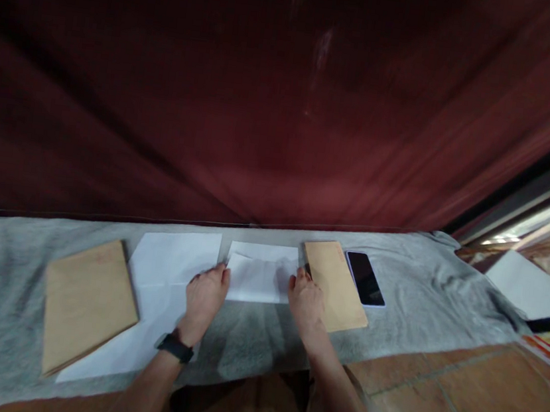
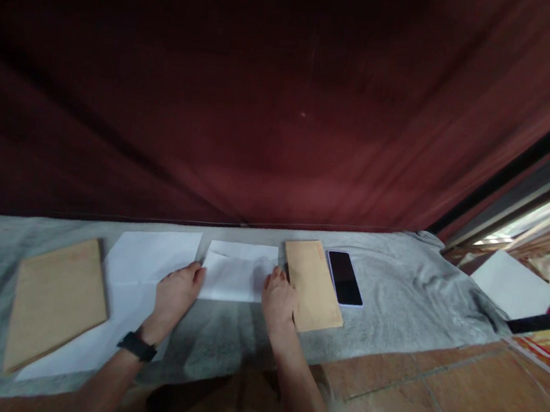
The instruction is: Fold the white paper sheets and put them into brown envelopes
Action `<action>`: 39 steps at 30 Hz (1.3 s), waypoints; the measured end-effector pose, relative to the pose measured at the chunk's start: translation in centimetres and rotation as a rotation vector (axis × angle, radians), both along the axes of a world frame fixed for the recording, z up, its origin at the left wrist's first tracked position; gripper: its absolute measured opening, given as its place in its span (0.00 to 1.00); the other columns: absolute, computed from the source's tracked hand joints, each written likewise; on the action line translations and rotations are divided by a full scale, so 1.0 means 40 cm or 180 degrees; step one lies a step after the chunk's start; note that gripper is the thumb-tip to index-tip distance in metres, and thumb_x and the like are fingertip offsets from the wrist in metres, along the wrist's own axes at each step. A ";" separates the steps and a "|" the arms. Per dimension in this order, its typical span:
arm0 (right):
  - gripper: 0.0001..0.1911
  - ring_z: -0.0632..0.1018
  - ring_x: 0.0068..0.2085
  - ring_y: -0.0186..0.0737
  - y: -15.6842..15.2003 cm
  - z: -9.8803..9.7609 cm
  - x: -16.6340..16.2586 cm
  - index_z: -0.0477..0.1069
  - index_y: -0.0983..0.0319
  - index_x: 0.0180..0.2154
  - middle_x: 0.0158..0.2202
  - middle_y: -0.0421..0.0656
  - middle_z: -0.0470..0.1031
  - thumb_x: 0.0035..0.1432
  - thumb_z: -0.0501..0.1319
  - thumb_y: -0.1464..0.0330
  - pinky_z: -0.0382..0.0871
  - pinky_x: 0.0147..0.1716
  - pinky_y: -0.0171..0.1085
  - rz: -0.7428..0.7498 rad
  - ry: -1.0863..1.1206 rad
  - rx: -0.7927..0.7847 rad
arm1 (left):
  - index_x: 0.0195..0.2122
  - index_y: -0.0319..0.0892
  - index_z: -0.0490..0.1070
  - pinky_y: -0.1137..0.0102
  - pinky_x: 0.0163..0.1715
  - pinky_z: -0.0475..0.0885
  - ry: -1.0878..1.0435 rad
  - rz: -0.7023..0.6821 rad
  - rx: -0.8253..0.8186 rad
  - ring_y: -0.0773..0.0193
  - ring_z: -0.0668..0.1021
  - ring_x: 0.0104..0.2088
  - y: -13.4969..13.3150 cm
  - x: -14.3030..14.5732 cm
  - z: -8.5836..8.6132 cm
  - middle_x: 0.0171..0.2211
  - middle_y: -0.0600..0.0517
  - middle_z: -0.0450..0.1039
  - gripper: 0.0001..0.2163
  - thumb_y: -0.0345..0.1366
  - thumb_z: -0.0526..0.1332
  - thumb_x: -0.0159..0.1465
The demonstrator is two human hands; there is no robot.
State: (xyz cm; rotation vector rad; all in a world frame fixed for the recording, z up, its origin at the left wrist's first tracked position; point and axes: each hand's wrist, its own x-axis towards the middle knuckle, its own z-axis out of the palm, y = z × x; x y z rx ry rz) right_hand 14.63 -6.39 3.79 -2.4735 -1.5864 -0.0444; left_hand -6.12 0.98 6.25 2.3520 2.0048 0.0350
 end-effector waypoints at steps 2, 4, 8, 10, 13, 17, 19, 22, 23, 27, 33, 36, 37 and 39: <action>0.15 0.84 0.38 0.44 0.011 0.002 -0.004 0.70 0.67 0.55 0.42 0.53 0.82 0.71 0.53 0.71 0.71 0.34 0.35 -0.0047 -0.0047 0.0004 | 0.47 0.41 0.75 0.65 0.36 0.71 0.0024 0.0035 0.0038 0.52 0.83 0.37 0.007 0.006 -0.007 0.33 0.42 0.81 0.20 0.41 0.45 0.73; 0.18 0.83 0.38 0.43 0.021 0.002 -0.008 0.68 0.67 0.58 0.45 0.54 0.81 0.71 0.52 0.71 0.71 0.34 0.35 -0.0071 -0.0075 0.0008 | 0.49 0.40 0.75 0.65 0.35 0.71 0.0026 0.0027 0.0065 0.52 0.83 0.36 0.015 0.009 -0.013 0.32 0.42 0.81 0.20 0.41 0.44 0.73; 0.23 0.82 0.41 0.45 0.033 -0.007 -0.014 0.61 0.69 0.64 0.50 0.58 0.78 0.71 0.49 0.71 0.72 0.39 0.38 -0.0064 -0.0141 0.0205 | 0.48 0.41 0.75 0.64 0.34 0.71 0.0008 0.0086 0.0057 0.51 0.83 0.36 0.030 0.008 -0.022 0.32 0.42 0.81 0.20 0.42 0.45 0.73; 0.23 0.81 0.45 0.47 0.036 -0.014 -0.013 0.61 0.69 0.64 0.52 0.58 0.77 0.71 0.50 0.70 0.73 0.42 0.40 -0.0022 -0.0124 0.0325 | 0.47 0.42 0.75 0.64 0.33 0.71 -0.0008 0.0112 0.0038 0.51 0.84 0.36 0.035 0.008 -0.023 0.33 0.43 0.81 0.19 0.42 0.45 0.73; 0.22 0.77 0.55 0.51 0.040 -0.024 -0.010 0.64 0.70 0.63 0.58 0.60 0.72 0.71 0.51 0.70 0.71 0.50 0.44 0.0104 -0.0043 0.0583 | 0.46 0.42 0.75 0.64 0.33 0.71 -0.0002 0.0092 0.0060 0.50 0.84 0.36 0.039 0.012 -0.021 0.33 0.43 0.81 0.19 0.42 0.45 0.73; 0.22 0.68 0.65 0.51 0.045 -0.026 -0.012 0.66 0.69 0.62 0.65 0.58 0.65 0.71 0.51 0.71 0.63 0.62 0.48 0.0595 0.0100 0.0920 | 0.48 0.40 0.74 0.64 0.32 0.71 0.0022 0.0037 0.0101 0.49 0.84 0.36 0.043 0.016 -0.021 0.32 0.41 0.81 0.20 0.41 0.44 0.74; 0.22 0.66 0.66 0.49 0.046 -0.025 -0.019 0.66 0.68 0.63 0.66 0.55 0.65 0.71 0.50 0.72 0.59 0.65 0.49 0.0832 0.0188 0.0909 | 0.48 0.39 0.75 0.64 0.33 0.71 0.0012 0.0023 0.0125 0.49 0.84 0.36 0.047 0.017 -0.022 0.31 0.40 0.80 0.20 0.41 0.44 0.74; 0.22 0.64 0.68 0.49 0.045 -0.022 -0.033 0.66 0.67 0.64 0.67 0.52 0.64 0.72 0.50 0.70 0.54 0.67 0.49 0.1030 0.0241 0.0794 | 0.47 0.39 0.75 0.64 0.33 0.71 -0.0010 0.0030 0.0149 0.50 0.84 0.35 0.052 0.020 -0.022 0.31 0.40 0.80 0.21 0.40 0.44 0.74; 0.23 0.63 0.69 0.49 0.045 -0.021 -0.039 0.65 0.67 0.64 0.68 0.52 0.63 0.73 0.50 0.68 0.53 0.68 0.50 0.1087 0.0241 0.0764 | 0.48 0.39 0.75 0.65 0.33 0.71 -0.0015 0.0025 0.0152 0.50 0.84 0.36 0.053 0.022 -0.021 0.31 0.39 0.80 0.21 0.40 0.44 0.74; 0.25 0.63 0.69 0.48 0.047 -0.023 -0.059 0.63 0.64 0.66 0.68 0.50 0.63 0.73 0.50 0.62 0.52 0.68 0.51 0.1310 0.0278 0.0648 | 0.49 0.39 0.75 0.64 0.33 0.71 -0.0047 0.0015 0.0156 0.50 0.84 0.36 0.056 0.028 -0.018 0.32 0.39 0.81 0.21 0.40 0.43 0.74; 0.25 0.61 0.69 0.49 0.050 -0.044 -0.077 0.63 0.63 0.66 0.69 0.49 0.62 0.74 0.48 0.62 0.52 0.68 0.52 0.1284 0.0239 0.0503 | 0.50 0.39 0.74 0.64 0.33 0.71 -0.0169 0.0128 0.0159 0.49 0.83 0.36 0.065 0.030 -0.026 0.31 0.40 0.80 0.21 0.40 0.43 0.74; 0.24 0.62 0.69 0.50 0.049 -0.055 -0.081 0.63 0.62 0.66 0.68 0.50 0.64 0.74 0.49 0.62 0.53 0.67 0.52 0.1187 0.0245 0.0428 | 0.49 0.40 0.74 0.64 0.34 0.71 -0.0237 0.0171 0.0178 0.49 0.83 0.36 0.072 0.031 -0.032 0.32 0.40 0.80 0.21 0.40 0.43 0.74; 0.24 0.62 0.69 0.50 0.048 -0.058 -0.082 0.63 0.62 0.66 0.68 0.50 0.63 0.74 0.49 0.62 0.53 0.67 0.53 0.1163 0.0242 0.0395 | 0.49 0.40 0.74 0.64 0.34 0.71 -0.0254 0.0197 0.0164 0.49 0.83 0.36 0.074 0.033 -0.033 0.32 0.40 0.81 0.21 0.41 0.43 0.74; 0.24 0.62 0.69 0.50 0.047 -0.061 -0.084 0.62 0.62 0.66 0.68 0.50 0.63 0.74 0.49 0.62 0.53 0.67 0.53 0.1153 0.0236 0.0336 | 0.49 0.40 0.74 0.64 0.34 0.71 -0.0289 0.0254 0.0143 0.50 0.83 0.36 0.079 0.036 -0.037 0.33 0.40 0.81 0.21 0.41 0.43 0.74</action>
